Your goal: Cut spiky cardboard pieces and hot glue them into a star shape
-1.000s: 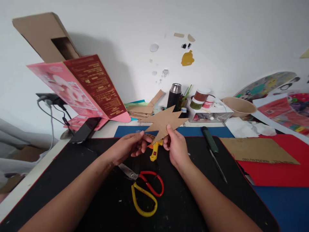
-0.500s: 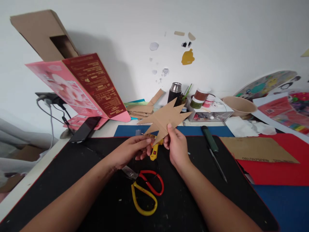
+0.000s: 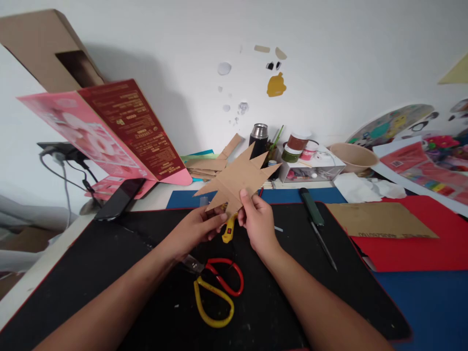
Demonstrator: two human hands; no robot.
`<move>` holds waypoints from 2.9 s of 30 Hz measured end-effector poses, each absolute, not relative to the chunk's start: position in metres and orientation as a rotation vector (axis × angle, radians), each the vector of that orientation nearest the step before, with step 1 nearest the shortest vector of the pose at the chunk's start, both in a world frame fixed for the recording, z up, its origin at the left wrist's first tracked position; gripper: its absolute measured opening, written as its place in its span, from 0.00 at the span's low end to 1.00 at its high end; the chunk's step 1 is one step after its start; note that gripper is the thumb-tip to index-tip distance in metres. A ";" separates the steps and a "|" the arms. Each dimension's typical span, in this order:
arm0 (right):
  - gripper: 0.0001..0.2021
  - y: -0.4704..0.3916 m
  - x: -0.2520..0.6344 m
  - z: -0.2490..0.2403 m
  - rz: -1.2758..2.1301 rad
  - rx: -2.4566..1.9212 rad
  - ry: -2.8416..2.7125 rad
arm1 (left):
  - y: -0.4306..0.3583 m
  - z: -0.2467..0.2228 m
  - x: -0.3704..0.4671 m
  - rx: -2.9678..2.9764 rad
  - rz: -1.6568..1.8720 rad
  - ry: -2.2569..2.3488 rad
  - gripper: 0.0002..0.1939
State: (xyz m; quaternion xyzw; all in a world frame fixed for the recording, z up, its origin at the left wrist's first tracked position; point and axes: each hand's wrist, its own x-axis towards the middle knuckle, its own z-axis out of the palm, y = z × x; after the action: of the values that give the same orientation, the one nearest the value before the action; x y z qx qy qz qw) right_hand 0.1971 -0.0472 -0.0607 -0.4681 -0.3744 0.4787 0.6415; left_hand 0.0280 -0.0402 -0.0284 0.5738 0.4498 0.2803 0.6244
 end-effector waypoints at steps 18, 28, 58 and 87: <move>0.30 -0.048 0.197 -0.058 1.200 -1.038 -0.883 | -0.036 -0.027 0.022 1.279 0.638 1.050 0.24; 0.33 -0.051 0.193 -0.056 1.326 -1.071 -0.926 | -0.038 -0.023 0.023 1.207 0.600 1.006 0.21; 0.22 -0.046 0.193 -0.053 1.494 -1.007 -0.550 | -0.045 -0.032 0.015 2.825 1.395 0.925 0.18; 0.23 -0.047 0.189 -0.058 1.572 -1.008 -0.584 | -0.046 -0.030 0.015 2.806 1.362 0.823 0.10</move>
State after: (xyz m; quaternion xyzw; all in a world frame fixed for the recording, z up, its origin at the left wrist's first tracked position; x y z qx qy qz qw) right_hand 0.1890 -0.0473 -0.0578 -0.4273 -0.2476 0.6666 0.5583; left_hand 0.0146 -0.0455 -0.0296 0.8690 0.2550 0.4219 -0.0421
